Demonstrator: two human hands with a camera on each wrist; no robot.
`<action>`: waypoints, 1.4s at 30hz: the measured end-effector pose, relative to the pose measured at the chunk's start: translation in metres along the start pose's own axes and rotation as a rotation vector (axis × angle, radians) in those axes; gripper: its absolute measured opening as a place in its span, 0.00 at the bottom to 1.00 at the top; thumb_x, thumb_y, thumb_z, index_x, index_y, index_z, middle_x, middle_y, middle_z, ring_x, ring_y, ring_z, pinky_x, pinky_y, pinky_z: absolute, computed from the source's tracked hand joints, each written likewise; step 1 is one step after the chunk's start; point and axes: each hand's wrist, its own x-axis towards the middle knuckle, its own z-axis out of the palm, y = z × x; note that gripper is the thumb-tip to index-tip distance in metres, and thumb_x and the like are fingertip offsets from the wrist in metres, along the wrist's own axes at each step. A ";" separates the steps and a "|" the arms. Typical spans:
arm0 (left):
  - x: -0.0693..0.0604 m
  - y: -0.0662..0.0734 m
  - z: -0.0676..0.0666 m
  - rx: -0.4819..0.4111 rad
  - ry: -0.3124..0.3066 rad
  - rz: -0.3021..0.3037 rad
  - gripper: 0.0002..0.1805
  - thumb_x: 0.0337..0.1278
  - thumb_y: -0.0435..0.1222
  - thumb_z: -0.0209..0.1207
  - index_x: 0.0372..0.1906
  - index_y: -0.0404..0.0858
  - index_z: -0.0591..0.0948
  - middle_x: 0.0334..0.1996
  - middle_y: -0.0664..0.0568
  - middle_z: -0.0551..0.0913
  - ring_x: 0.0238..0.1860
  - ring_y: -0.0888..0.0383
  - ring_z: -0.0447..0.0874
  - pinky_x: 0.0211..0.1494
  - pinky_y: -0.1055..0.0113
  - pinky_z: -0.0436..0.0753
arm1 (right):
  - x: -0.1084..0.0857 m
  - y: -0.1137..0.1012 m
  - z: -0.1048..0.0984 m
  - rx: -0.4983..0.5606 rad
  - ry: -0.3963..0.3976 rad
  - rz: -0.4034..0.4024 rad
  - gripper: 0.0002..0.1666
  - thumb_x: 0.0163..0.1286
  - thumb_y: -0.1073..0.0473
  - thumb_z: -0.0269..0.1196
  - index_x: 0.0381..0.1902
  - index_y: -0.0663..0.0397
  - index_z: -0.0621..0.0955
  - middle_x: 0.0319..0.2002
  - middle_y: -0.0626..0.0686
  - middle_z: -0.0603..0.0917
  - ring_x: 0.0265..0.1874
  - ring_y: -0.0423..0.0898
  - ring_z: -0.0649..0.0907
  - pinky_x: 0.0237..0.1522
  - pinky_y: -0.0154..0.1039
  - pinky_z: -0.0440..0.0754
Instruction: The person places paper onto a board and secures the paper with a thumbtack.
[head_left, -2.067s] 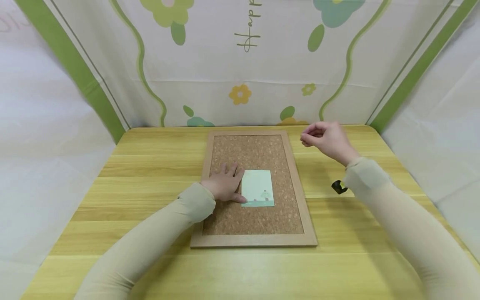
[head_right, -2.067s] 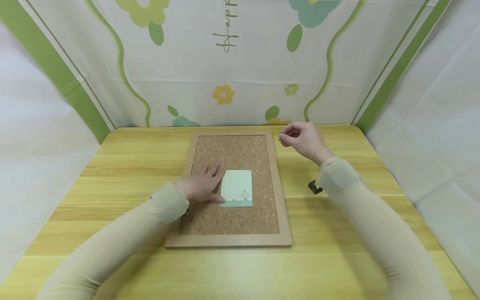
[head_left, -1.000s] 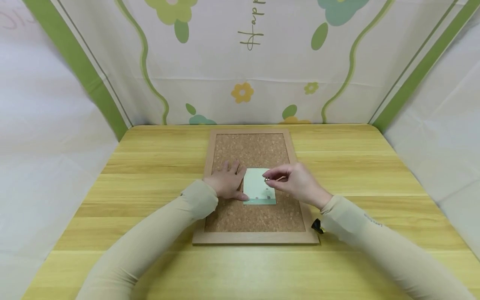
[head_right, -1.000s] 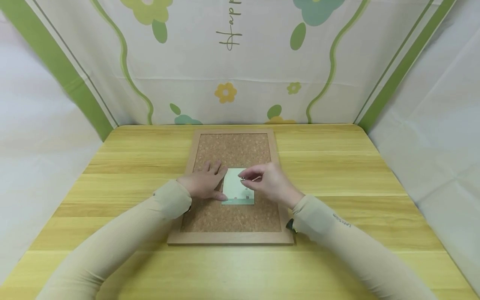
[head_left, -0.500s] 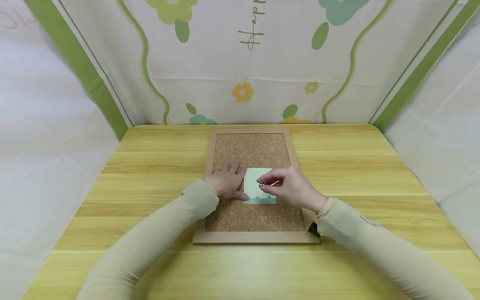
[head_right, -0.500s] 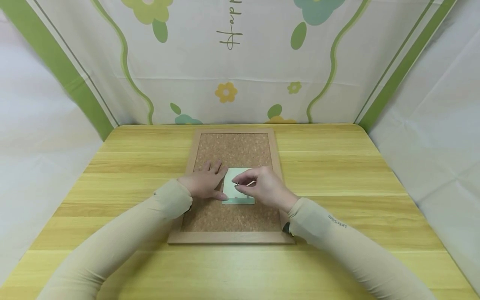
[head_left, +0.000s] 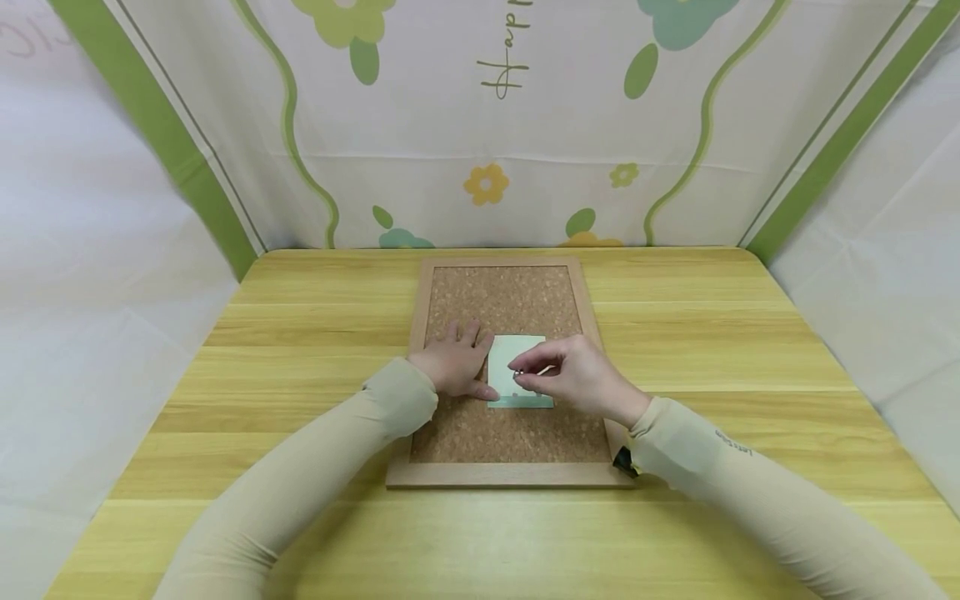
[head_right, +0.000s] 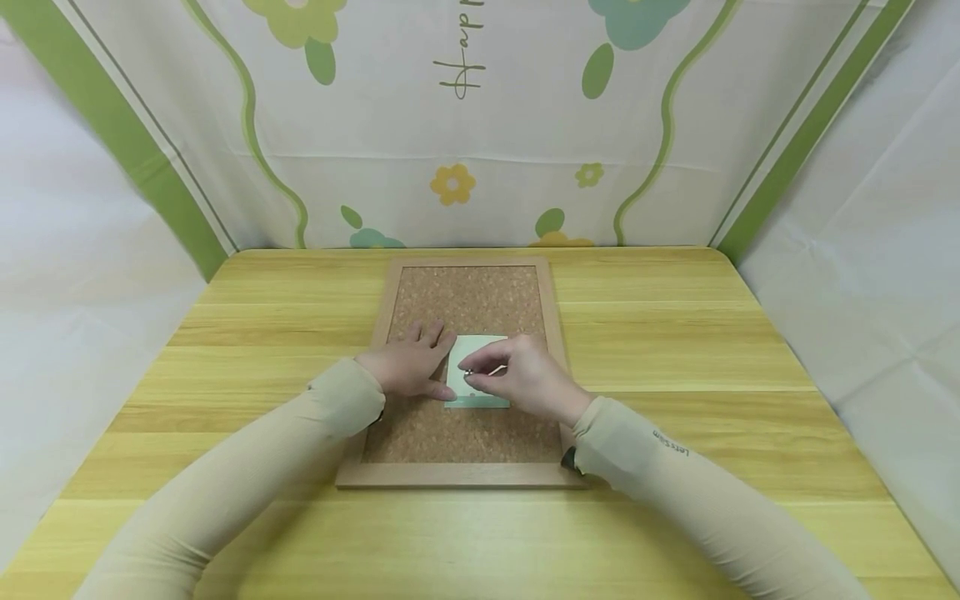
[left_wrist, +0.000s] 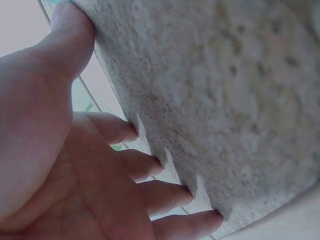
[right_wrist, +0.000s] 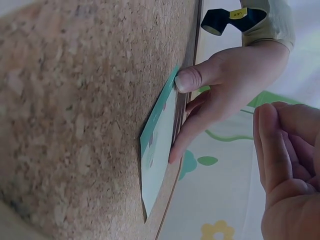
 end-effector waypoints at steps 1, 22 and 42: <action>0.000 0.000 0.000 0.001 0.000 0.000 0.58 0.56 0.67 0.55 0.80 0.42 0.42 0.79 0.40 0.35 0.76 0.32 0.33 0.70 0.35 0.53 | 0.000 0.000 0.000 -0.001 -0.002 -0.004 0.08 0.61 0.66 0.72 0.40 0.56 0.89 0.35 0.45 0.89 0.31 0.40 0.86 0.33 0.36 0.84; -0.001 0.000 0.001 -0.015 0.003 0.000 0.58 0.55 0.66 0.55 0.80 0.42 0.42 0.79 0.40 0.35 0.76 0.33 0.33 0.72 0.37 0.51 | 0.004 0.011 -0.011 -0.110 -0.001 0.149 0.09 0.69 0.63 0.66 0.42 0.63 0.88 0.36 0.52 0.89 0.32 0.41 0.85 0.33 0.35 0.83; -0.001 -0.001 0.002 -0.002 0.015 -0.003 0.58 0.56 0.67 0.54 0.81 0.43 0.42 0.79 0.41 0.36 0.76 0.33 0.34 0.71 0.37 0.52 | 0.013 0.020 -0.022 -0.117 -0.033 0.147 0.02 0.65 0.62 0.70 0.34 0.54 0.89 0.32 0.46 0.88 0.30 0.42 0.85 0.32 0.37 0.83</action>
